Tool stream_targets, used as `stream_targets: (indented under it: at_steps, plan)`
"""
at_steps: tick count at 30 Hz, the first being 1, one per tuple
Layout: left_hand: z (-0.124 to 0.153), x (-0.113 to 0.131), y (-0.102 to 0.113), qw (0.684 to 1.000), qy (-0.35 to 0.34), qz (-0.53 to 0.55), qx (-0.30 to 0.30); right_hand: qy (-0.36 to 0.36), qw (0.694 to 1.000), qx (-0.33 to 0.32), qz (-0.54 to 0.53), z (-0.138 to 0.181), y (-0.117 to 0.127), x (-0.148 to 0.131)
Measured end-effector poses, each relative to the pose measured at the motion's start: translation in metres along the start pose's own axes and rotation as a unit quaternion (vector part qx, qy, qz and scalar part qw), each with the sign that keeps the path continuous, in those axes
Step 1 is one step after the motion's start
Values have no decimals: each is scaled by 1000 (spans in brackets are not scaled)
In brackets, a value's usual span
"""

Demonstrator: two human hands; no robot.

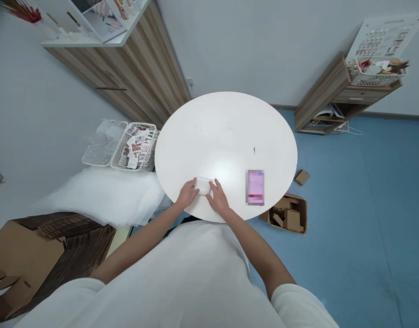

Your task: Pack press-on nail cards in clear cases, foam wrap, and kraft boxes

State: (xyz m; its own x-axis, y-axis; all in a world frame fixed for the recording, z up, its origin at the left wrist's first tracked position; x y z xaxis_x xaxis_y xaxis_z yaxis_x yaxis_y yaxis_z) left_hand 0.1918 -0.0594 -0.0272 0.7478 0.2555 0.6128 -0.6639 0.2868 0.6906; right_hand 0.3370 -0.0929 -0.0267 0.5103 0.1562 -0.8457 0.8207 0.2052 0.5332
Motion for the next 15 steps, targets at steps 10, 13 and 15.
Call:
stream_targets:
  at_steps: [10,13,15]
  plan:
    - [11,-36,3,979,163,116,-33,-166,948,112,-246,27,-11,18]
    - [11,-25,-3,989,96,95,-52,-162,949,87,-257,26,-20,12]
    - [11,-20,-7,993,59,79,-60,-176,948,80,-254,26,-24,12]
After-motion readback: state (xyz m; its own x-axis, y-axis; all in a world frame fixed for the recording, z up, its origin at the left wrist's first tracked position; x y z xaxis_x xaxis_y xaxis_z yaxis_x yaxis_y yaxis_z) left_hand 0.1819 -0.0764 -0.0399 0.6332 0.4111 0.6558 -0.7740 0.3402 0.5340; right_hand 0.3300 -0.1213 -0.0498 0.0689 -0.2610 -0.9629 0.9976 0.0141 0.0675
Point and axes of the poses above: each hand's wrist, its own z-axis away from the middle knuckle, its own y-axis out of the back of the hand, x = y × z, the point moved 10 cm from there along -z, towards the middle knuckle, and after that the axes turned 15 degrees about y, right-handed, at the moved point
